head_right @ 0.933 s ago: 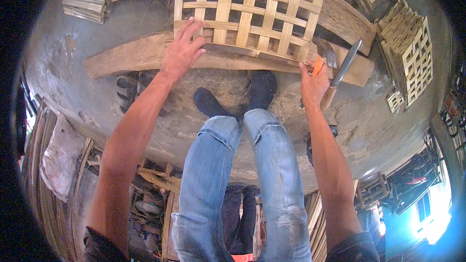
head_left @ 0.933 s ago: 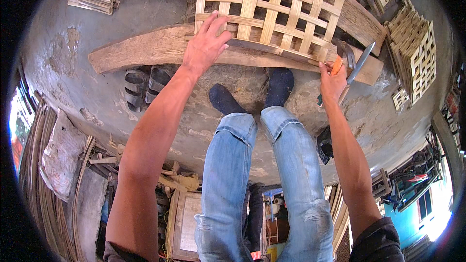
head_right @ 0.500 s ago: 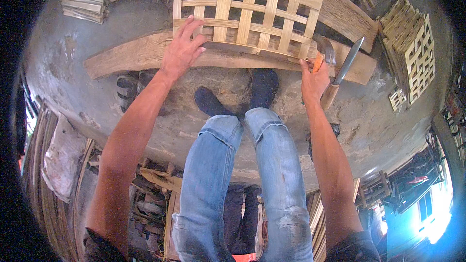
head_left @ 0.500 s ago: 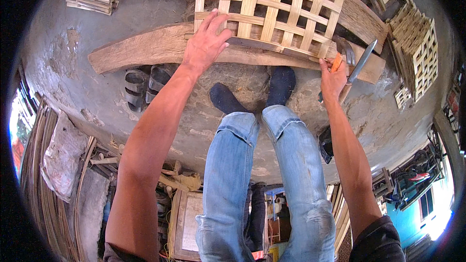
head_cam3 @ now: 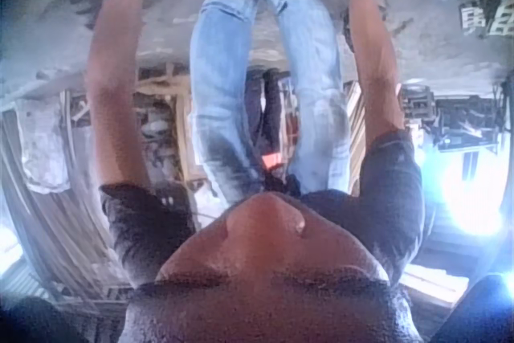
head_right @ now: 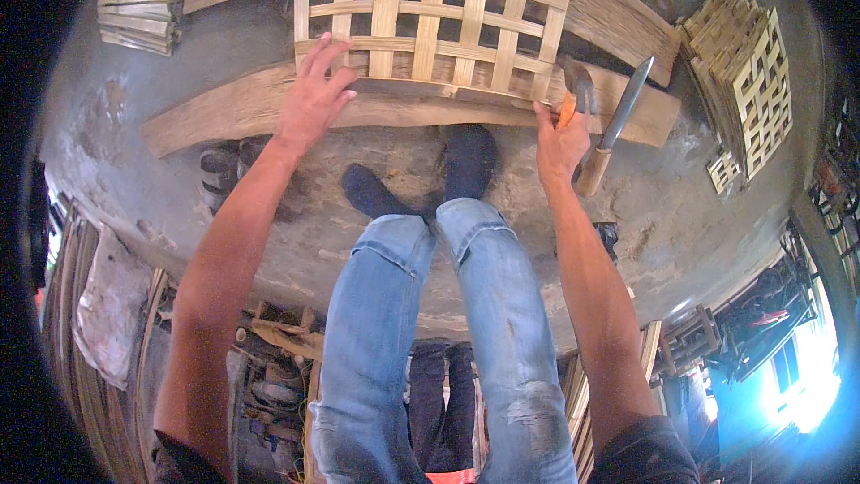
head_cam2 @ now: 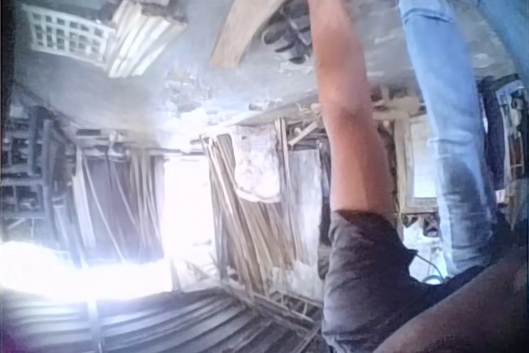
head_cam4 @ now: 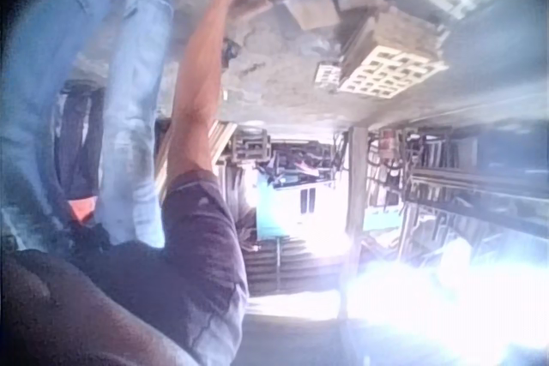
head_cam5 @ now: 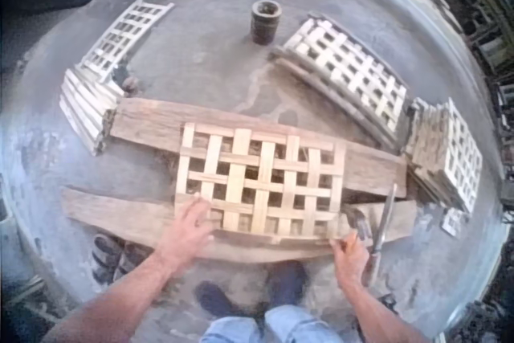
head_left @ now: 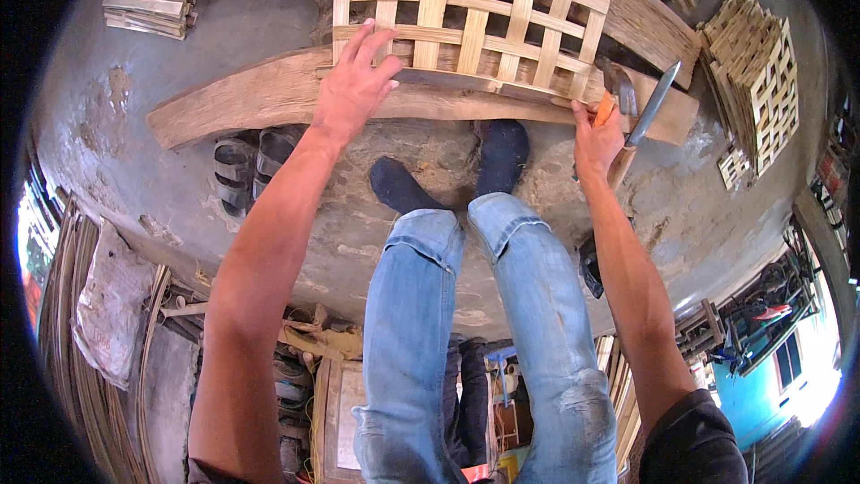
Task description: The person weaves thin bamboo strips into a lattice pattern on a wooden frame. They use a hammer to tap the strips into place and a knife to trim excess material, working methodically to complete the grid.
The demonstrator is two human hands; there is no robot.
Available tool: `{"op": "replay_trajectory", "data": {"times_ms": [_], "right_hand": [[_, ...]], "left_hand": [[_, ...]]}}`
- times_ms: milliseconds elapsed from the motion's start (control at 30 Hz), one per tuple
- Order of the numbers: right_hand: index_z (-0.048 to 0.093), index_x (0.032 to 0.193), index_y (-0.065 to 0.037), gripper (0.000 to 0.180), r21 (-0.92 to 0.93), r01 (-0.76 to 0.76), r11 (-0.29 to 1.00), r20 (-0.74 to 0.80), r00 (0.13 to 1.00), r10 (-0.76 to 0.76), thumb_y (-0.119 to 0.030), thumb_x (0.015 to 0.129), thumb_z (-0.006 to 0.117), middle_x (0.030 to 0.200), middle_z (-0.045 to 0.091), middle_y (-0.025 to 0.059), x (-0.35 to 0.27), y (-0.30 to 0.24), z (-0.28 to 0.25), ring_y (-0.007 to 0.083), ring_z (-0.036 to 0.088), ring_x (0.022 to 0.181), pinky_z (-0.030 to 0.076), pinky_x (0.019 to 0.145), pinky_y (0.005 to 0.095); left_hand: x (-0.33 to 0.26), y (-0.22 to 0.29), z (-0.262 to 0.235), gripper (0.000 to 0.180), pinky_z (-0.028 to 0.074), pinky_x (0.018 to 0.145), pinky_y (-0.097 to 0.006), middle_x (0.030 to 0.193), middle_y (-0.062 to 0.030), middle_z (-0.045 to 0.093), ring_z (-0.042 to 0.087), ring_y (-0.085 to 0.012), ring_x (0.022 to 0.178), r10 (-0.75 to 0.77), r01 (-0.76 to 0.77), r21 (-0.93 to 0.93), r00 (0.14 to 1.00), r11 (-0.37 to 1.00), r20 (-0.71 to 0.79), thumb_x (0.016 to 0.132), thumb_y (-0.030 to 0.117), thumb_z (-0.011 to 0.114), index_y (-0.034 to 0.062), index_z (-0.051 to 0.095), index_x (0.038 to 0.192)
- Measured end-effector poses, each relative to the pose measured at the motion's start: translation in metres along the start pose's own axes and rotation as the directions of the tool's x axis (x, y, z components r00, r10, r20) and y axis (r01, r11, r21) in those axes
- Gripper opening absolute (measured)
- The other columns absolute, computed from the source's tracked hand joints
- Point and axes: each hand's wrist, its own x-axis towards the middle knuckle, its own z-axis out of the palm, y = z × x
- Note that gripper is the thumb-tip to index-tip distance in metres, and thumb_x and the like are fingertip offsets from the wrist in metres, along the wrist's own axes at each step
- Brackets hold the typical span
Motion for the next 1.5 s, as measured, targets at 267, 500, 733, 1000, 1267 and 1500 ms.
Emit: {"op": "replay_trajectory", "data": {"times_ms": [267, 500, 733, 1000, 1267, 1500], "right_hand": [[0.061, 0.097, -0.003, 0.042, 0.038, -0.006, 0.999, -0.044, 0.999, 0.008, -0.031, 0.078, 0.087, 0.084, 0.07, 0.0089, -0.001, -0.005, 0.001, 0.0227, 0.07, 0.078, 0.054, 0.072, 0.0366], [0.062, 0.098, -0.002, 0.035, 0.067, -0.087, 0.994, 0.04, 0.996, 0.085, -0.025, 0.082, 0.084, 0.085, 0.071, 0.0094, -0.001, -0.009, -0.007, 0.0199, 0.069, 0.078, 0.054, 0.075, 0.0345], [0.063, 0.097, -0.001, 0.035, 0.223, -0.048, 0.974, 0.061, 0.998, 0.035, -0.023, 0.08, 0.085, 0.088, 0.07, 0.0085, 0.002, 0.009, -0.008, 0.0183, 0.068, 0.079, 0.054, 0.075, 0.0332], [0.063, 0.093, -0.001, 0.034, 0.166, -0.072, 0.984, 0.017, 0.997, 0.07, -0.023, 0.079, 0.086, 0.084, 0.07, 0.0115, 0.004, 0.007, -0.002, 0.023, 0.068, 0.077, 0.053, 0.074, 0.0356], [0.062, 0.097, 0.0, 0.041, -0.136, -0.047, 0.99, -0.02, 0.999, 0.045, -0.029, 0.079, 0.085, 0.09, 0.067, 0.0176, 0.002, 0.005, -0.001, 0.0328, 0.066, 0.082, 0.051, 0.077, 0.0443], [0.065, 0.098, -0.001, 0.039, -0.098, -0.088, 0.991, 0.073, 0.993, 0.095, -0.03, 0.08, 0.085, 0.088, 0.066, 0.0154, 0.002, -0.012, -0.011, 0.0332, 0.065, 0.082, 0.05, 0.077, 0.0441]], "left_hand": [[0.002, 0.002, -0.001, 0.029, 0.041, 0.115, -0.045, 0.142, -0.009, 0.047, 0.035, -0.0352, 0.144, 0.003, -0.003, -0.009, 1.0, 1.0, 0.0, 0.078, 0.01, 0.078, 0.0115, 0.063, 0.103], [0.001, 0.002, -0.001, 0.029, 0.041, 0.115, -0.044, 0.142, -0.0083, 0.047, 0.036, -0.0344, 0.144, -0.003, 0.003, 0.002, 1.0, 1.0, -0.008, 0.076, 0.009, 0.079, 0.0111, 0.061, 0.099], [0.003, 0.004, -0.005, 0.028, 0.044, 0.113, -0.044, 0.142, -0.0076, 0.047, 0.036, -0.034, 0.143, -0.016, 0.016, 0.004, 1.0, 1.0, 0.01, 0.077, 0.01, 0.078, 0.0119, 0.061, 0.099], [0.004, 0.006, -0.004, 0.027, 0.049, 0.109, -0.043, 0.142, -0.0063, 0.046, 0.035, -0.0342, 0.144, -0.002, 0.002, 0.065, 1.0, 0.998, 0.011, 0.079, 0.012, 0.078, 0.0131, 0.06, 0.098], [0.0, 0.0, 0.007, 0.025, 0.054, 0.102, -0.041, 0.142, -0.005, 0.048, 0.035, -0.0326, 0.145, 0.024, -0.019, 0.098, 0.998, 0.995, -0.056, 0.079, 0.015, 0.078, 0.0151, 0.06, 0.097], [-0.015, 0.023, 0.007, 0.032, 0.046, 0.107, -0.043, 0.138, -0.0059, 0.051, 0.045, -0.0315, 0.137, -0.179, 0.183, 0.024, 0.977, 0.983, -0.118, 0.08, 0.012, 0.076, 0.0144, 0.065, 0.11]]}}
